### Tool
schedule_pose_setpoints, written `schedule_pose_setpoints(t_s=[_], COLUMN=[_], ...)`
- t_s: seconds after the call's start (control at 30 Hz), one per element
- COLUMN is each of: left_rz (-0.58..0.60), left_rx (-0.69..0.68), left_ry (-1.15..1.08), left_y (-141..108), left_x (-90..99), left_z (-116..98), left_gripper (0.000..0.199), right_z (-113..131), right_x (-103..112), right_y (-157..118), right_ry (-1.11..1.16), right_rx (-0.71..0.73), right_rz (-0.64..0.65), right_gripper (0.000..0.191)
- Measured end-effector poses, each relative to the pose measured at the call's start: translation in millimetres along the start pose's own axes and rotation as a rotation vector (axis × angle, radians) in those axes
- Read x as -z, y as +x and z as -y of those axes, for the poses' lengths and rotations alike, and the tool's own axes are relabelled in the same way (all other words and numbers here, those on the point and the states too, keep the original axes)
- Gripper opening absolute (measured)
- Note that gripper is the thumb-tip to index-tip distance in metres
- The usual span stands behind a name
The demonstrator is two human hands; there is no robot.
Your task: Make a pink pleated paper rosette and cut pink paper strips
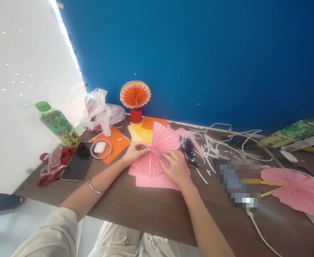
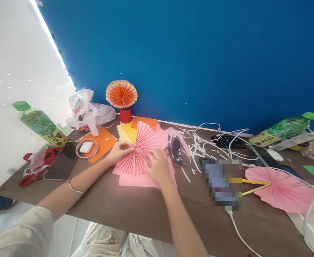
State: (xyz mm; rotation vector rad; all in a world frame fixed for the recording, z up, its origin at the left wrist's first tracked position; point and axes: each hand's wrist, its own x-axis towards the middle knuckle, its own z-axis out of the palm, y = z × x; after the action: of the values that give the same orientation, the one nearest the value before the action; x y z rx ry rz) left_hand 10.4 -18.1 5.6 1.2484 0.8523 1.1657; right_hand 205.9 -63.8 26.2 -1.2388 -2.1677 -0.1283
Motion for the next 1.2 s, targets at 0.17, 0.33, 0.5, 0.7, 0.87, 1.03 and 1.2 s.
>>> schedule_pose_setpoints(t_s=[0.17,0.33,0.5,0.7,0.87,1.03,1.2], left_rz=[-0.014,-0.021,0.077,0.027,0.150,0.151,0.198], left_rx=[0.018,0.105,0.246,0.116,0.192,0.130,0.055], left_ry=[0.002,0.019,0.451,1.128,1.207,1.318,1.266], left_y=[-1,-2,-4,-20,-36,-41,-44], left_x=[-1.3,-0.2,7.1,15.8,8.6,-1.1,3.0], left_z=[-1,1,-18,-62,-55,-39,-31], left_gripper=[0.026,0.027,0.015,0.023,0.027,0.027,0.025], right_z=[4,6,3,-3,-1,4,5], right_x=[-7,-6,5,14,2,-9,-8], right_y=[-2,-1,5,19,39,51,53], right_ry=[-0.001,-0.048,-0.129,0.034,0.192,0.283,0.369], right_rx=[0.002,-0.010,0.021,-0.089,-0.162,-0.147,-0.167], right_rz=[0.006,0.034,0.155,0.309,0.461,0.516,0.566], right_gripper=[0.015,0.017,0.020,0.020,0.016,0.018,0.023])
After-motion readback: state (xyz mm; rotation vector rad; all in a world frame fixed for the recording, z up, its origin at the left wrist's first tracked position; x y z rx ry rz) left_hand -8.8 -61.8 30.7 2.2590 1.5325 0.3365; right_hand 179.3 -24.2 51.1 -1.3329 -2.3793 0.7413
